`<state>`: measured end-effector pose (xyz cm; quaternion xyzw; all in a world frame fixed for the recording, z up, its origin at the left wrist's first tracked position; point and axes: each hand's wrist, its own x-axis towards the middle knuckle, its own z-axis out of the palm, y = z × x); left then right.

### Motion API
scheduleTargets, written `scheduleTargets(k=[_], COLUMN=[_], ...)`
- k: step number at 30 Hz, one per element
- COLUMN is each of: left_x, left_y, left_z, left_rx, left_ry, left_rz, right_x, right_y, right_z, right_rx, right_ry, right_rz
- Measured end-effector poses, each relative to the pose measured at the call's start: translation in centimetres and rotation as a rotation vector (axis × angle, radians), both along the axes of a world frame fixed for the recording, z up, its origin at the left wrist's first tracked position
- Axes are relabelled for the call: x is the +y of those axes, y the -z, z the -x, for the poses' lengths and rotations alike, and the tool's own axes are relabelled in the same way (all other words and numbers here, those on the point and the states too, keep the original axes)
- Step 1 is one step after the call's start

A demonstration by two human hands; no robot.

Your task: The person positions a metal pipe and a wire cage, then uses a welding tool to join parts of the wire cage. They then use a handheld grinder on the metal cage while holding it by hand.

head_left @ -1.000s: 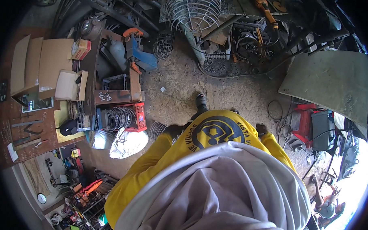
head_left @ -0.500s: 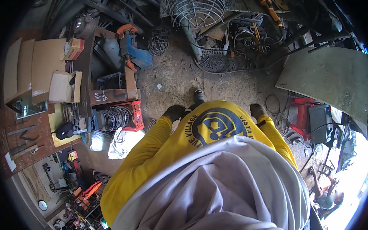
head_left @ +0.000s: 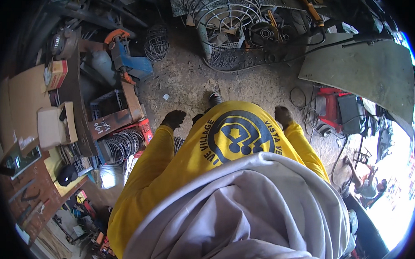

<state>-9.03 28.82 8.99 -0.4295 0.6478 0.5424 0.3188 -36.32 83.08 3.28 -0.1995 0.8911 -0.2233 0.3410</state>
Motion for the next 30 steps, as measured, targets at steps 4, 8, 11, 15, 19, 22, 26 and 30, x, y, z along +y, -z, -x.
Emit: scheduleTargets(k=[4, 8, 11, 15, 19, 22, 26, 30], left_x=[-2.3, -3.3, -3.0, -2.8, -2.9, -3.6, -2.5, -2.1], left_y=[-1.6, -2.5, -3.2, -4.0, -2.9, -1.4, -2.9, -0.8], left_z=[4.4, 7.4, 7.6, 5.8, 4.5, 3.9, 6.7, 8.5], left_rx=[0.056, 0.039, 0.068, 0.069, 0.100, 0.058, 0.043, 0.170], left_ry=[0.065, 0.208, 0.198, 0.211, 0.218, 0.231, 0.347, 0.312], left_rz=[0.048, 0.075, 0.084, 0.052, 0.013, 0.041, 0.095, 0.097], right_x=[-7.4, -9.8, -7.6, -4.9, -0.7, -0.9, -4.0, -7.3], right_y=[-3.4, -6.1, -5.8, -6.0, -1.9, -1.3, -4.2, -7.2], right_z=[0.6, 0.3, -0.5, -2.5, -5.6, -5.5, -3.5, -1.6], right_rx=[-0.198, -0.235, -0.288, -0.336, -0.067, 0.054, -0.338, -0.459], right_ry=[0.441, 0.550, 0.418, 0.284, -0.159, -0.299, 0.509, 0.816], right_rz=[0.340, 0.283, 0.070, -0.150, -0.357, -0.376, 0.003, 0.252])
